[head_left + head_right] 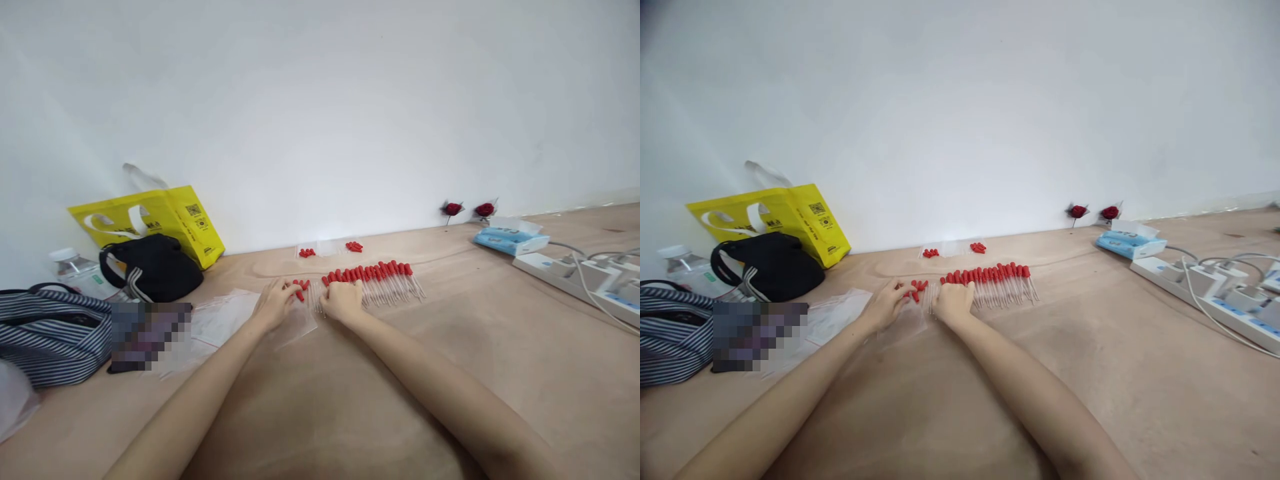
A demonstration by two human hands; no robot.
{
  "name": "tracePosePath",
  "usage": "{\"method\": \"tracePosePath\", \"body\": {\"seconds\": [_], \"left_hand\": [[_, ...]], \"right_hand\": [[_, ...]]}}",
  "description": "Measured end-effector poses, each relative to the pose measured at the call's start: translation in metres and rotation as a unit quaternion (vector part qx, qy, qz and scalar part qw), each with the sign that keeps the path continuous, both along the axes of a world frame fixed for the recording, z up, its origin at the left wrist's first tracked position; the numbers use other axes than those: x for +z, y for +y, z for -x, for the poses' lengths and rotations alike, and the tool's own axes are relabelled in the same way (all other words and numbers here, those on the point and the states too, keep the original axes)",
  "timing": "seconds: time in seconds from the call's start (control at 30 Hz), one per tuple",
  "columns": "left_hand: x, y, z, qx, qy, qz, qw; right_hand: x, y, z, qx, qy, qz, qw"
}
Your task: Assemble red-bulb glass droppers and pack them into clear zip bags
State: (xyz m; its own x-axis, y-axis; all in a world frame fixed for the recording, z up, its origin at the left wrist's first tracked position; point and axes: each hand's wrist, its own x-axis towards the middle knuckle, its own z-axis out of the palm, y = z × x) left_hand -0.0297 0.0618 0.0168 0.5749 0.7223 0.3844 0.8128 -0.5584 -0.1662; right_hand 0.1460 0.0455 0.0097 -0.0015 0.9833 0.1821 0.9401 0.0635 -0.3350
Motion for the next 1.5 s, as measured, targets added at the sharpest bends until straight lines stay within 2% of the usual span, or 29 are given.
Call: {"method": "tracePosePath", "body": {"seconds": [0.2,0.33,0.43,0.53,0.6,0.73,0.87,1.0,1.27,1.5], "left_hand": [[0.001,0.020,-0.005,-0.078,0.099,0.008,0.992],[0.003,0.025,-0.007,-0.098,0.125,0.011,0.987],[0.008,0.020,-0.007,-0.099,0.125,0.009,0.987],[0.013,-0.001,-0.009,-0.088,0.084,0.020,0.992],[0.013,-0.022,-0.013,-0.071,-0.022,0.071,0.995],[0.003,-0.065,-0.029,-0.097,-0.179,0.161,0.966],[-0.014,-0.087,-0.045,-0.061,-0.247,0.211,0.944],[-0.023,-0.092,-0.050,-0.044,-0.257,0.227,0.938],[-0.026,-0.090,-0.050,-0.073,-0.266,0.211,0.938],[-0.023,-0.091,-0.054,-0.104,-0.247,0.202,0.942]], "right_hand": [[0.002,0.005,0.008,-0.016,0.003,0.037,0.999],[0.003,0.006,0.013,-0.015,0.004,0.046,0.999],[0.006,0.004,0.014,-0.010,0.006,0.043,0.999],[0.010,-0.004,0.006,-0.001,0.009,0.032,0.999],[0.010,-0.011,-0.007,0.025,0.021,0.006,0.999],[-0.002,-0.034,-0.050,0.143,0.065,-0.073,0.985],[-0.018,-0.058,-0.092,0.255,0.068,-0.151,0.953],[-0.024,-0.076,-0.109,0.309,0.062,-0.169,0.934],[-0.029,-0.086,-0.097,0.302,0.072,-0.166,0.936],[-0.029,-0.087,-0.093,0.309,0.068,-0.169,0.933]]}}
